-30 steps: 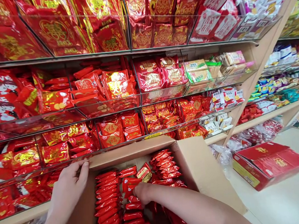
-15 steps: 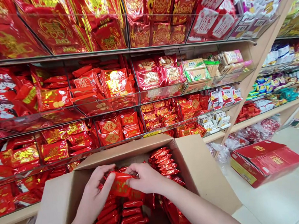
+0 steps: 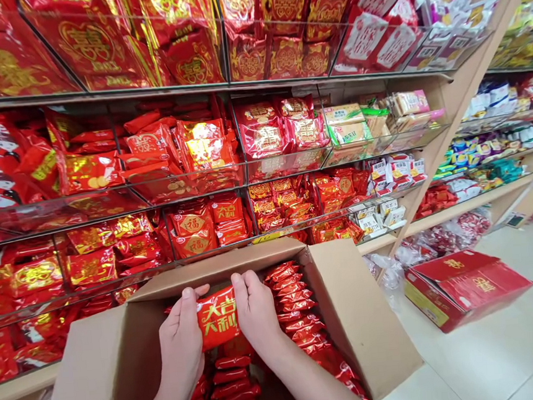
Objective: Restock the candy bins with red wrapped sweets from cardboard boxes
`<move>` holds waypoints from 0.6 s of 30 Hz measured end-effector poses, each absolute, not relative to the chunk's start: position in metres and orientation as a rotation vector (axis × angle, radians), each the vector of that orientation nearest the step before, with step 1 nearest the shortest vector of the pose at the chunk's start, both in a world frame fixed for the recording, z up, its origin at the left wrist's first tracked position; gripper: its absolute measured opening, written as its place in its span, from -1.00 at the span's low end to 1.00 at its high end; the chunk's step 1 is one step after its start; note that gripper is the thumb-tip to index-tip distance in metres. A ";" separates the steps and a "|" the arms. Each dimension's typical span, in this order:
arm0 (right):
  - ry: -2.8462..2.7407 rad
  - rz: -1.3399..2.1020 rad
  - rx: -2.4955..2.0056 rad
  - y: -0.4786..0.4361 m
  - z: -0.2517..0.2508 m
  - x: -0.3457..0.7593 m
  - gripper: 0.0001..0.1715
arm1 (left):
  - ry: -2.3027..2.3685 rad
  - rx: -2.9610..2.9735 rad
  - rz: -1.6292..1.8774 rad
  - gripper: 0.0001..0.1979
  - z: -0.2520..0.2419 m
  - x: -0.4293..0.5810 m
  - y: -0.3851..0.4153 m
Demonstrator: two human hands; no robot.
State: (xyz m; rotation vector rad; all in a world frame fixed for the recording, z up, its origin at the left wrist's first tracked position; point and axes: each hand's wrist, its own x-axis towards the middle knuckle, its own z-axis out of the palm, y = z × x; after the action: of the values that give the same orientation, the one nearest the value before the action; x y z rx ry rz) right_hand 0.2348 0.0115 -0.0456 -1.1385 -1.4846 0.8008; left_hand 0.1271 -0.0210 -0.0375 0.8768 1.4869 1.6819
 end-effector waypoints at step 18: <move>-1.261 1.069 -0.998 0.005 -0.049 0.239 -0.59 | 1.504 0.796 1.774 -0.42 -0.028 0.139 -0.029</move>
State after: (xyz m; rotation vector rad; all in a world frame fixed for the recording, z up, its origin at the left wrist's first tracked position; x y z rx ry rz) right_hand 0.2389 0.0054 -0.0491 -0.9981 -1.2612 1.0689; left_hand 0.1392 -0.0288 -0.0281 0.7956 1.5037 1.7737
